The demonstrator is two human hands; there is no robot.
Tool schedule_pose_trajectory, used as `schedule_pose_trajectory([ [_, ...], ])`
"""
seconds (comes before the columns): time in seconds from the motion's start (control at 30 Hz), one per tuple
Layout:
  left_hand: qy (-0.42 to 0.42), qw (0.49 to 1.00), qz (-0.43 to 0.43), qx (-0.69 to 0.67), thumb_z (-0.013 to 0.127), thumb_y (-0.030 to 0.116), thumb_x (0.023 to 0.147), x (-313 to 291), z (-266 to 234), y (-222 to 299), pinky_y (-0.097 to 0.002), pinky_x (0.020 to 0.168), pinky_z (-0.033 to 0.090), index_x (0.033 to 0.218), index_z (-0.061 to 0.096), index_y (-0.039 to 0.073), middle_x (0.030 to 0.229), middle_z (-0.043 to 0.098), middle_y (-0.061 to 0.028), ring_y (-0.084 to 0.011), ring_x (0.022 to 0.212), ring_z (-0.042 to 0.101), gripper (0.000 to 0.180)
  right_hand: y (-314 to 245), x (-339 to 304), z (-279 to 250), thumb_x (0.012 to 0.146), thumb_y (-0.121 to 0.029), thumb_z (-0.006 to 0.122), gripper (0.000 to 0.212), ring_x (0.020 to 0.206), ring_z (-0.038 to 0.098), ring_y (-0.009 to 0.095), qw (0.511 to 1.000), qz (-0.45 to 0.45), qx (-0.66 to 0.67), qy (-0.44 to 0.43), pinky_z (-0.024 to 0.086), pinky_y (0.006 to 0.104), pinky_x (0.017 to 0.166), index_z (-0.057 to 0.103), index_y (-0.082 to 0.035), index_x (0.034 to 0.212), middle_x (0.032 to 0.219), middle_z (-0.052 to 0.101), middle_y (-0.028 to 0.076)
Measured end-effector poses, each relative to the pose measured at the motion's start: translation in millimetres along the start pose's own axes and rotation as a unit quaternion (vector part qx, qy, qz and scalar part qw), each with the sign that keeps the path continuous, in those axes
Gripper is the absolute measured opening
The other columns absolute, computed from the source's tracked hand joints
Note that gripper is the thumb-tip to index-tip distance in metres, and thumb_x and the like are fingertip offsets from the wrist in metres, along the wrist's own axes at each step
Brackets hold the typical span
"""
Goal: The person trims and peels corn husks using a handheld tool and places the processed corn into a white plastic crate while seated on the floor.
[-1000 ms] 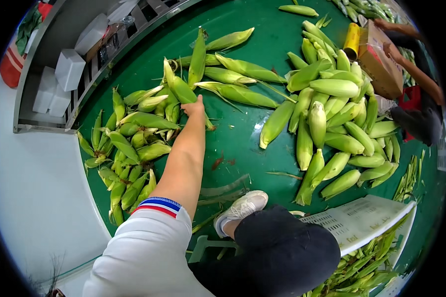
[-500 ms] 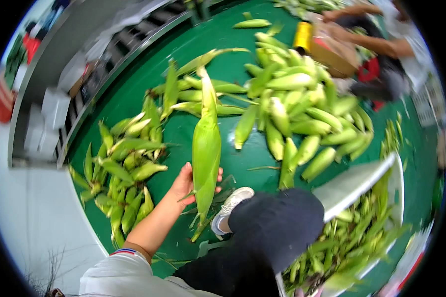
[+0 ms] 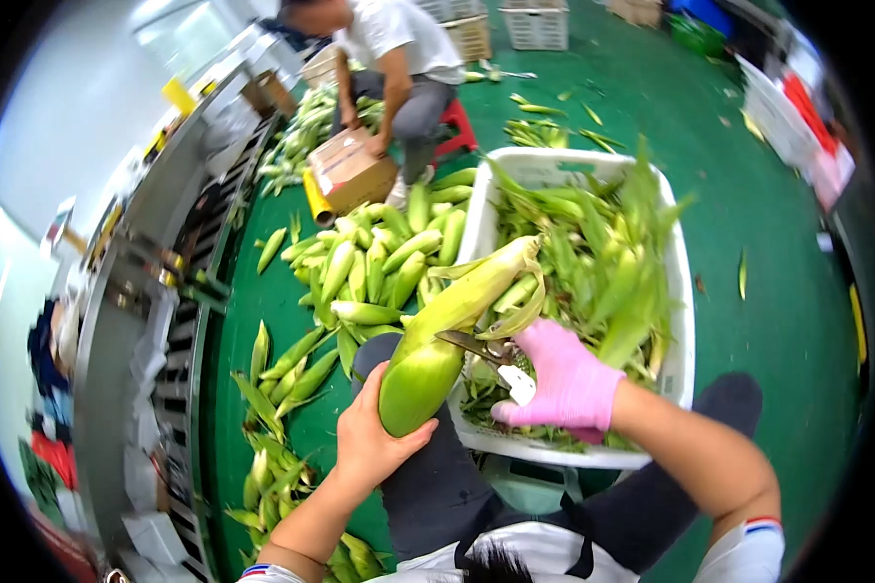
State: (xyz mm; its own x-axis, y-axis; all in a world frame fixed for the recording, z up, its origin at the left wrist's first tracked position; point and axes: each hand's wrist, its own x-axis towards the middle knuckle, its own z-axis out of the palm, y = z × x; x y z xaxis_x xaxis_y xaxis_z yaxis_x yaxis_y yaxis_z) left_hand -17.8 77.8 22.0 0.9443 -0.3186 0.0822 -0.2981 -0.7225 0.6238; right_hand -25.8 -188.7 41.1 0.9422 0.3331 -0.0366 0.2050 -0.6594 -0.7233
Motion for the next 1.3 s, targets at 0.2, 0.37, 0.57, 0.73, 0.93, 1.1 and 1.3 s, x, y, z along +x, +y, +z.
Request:
schedule_pose_trajectory([
  [0.2, -0.211, 0.970, 0.011, -0.120, 0.081, 0.033, 0.068, -4.3, 19.3, 13.2, -0.0381, 0.082, 0.052, 0.131, 0.044, 0.004, 0.109, 0.065, -0.0166, -0.0323, 0.096, 0.066, 0.079, 33.2, -58.2, -2.4, 0.064, -0.034, 0.071, 0.049, 0.083, 0.062, 0.038, 0.997, 0.007, 0.030, 0.068, 0.051, 0.0434, 0.076, 0.059, -0.004, 0.101, 0.086, 0.063, 0.020],
  [0.37, -0.524, 0.719, -0.170, -0.424, 0.063, 0.068, 0.074, 2.6, 35.4, 4.8, -0.0348, 0.073, 0.052, 0.129, 0.043, -0.006, 0.104, 0.058, -0.0217, -0.0264, 0.082, 0.063, 0.095, 50.5, -103.2, 9.5, 0.070, -0.035, 0.070, 0.040, 0.071, 0.063, 0.028, 0.976, 0.108, 0.187, 0.022, 0.051, 0.0370, 0.067, 0.061, -0.003, 0.092, 0.076, 0.063, 0.014],
  [0.57, -0.396, 0.768, -0.178, -0.471, 0.046, 0.088, 0.067, -23.0, 52.8, 19.5, -0.0269, 0.049, 0.046, 0.145, 0.024, 0.002, 0.098, 0.057, -0.0208, -0.0199, 0.062, 0.056, 0.119, 48.9, -118.6, 52.6, 0.079, -0.020, 0.068, 0.030, 0.067, 0.057, 0.011, 0.749, 0.215, 0.615, 0.121, 0.049, 0.0240, 0.059, 0.059, 0.002, 0.097, 0.078, 0.059, 0.005],
  [0.73, -0.169, 0.831, -0.114, -0.518, 0.055, 0.083, 0.068, -43.3, 83.9, 52.2, -0.0207, 0.041, 0.037, 0.152, 0.006, 0.011, 0.094, 0.056, -0.0203, -0.0137, 0.051, 0.047, 0.121, 43.4, -83.9, 66.9, 0.083, -0.014, 0.061, 0.025, 0.068, 0.057, 0.013, 0.705, 0.111, 0.681, 0.164, 0.048, 0.0271, 0.062, 0.056, 0.000, 0.102, 0.084, 0.059, 0.005],
  [0.93, -0.123, 0.722, -0.047, -0.679, 0.058, 0.072, 0.077, -32.1, 99.4, 34.4, -0.0213, 0.040, 0.038, 0.127, 0.040, 0.003, 0.092, 0.056, -0.0126, -0.0136, 0.050, 0.050, 0.087, 12.0, -26.1, 42.6, 0.088, -0.016, 0.056, 0.028, 0.071, 0.053, 0.016, 0.498, 0.067, 0.857, 0.115, 0.049, 0.0336, 0.073, 0.049, -0.003, 0.111, 0.080, 0.052, 0.001],
  [1.1, -0.049, 0.753, -0.020, -0.656, 0.067, 0.064, 0.075, -0.2, 77.4, 18.2, -0.0296, 0.053, 0.052, 0.125, 0.046, -0.001, 0.114, 0.056, -0.0191, -0.0274, 0.086, 0.067, 0.085, 21.3, -2.9, 25.5, 0.082, -0.021, 0.063, 0.026, 0.060, 0.056, 0.016, 0.679, 0.110, 0.706, 0.168, 0.051, 0.0314, 0.057, 0.056, -0.001, 0.098, 0.072, 0.057, 0.004],
  [1.3, -0.246, 0.589, -0.091, -0.764, 0.079, 0.042, 0.067, -7.7, 68.1, 15.0, -0.0242, 0.041, 0.041, 0.125, 0.042, 0.000, 0.103, 0.049, -0.0132, -0.0139, 0.063, 0.050, 0.080, 43.6, 18.4, 33.0, 0.080, -0.021, 0.065, 0.017, 0.058, 0.054, 0.015, 0.691, 0.211, 0.679, 0.129, 0.048, 0.0314, 0.055, 0.058, -0.006, 0.082, 0.069, 0.056, 0.003],
])
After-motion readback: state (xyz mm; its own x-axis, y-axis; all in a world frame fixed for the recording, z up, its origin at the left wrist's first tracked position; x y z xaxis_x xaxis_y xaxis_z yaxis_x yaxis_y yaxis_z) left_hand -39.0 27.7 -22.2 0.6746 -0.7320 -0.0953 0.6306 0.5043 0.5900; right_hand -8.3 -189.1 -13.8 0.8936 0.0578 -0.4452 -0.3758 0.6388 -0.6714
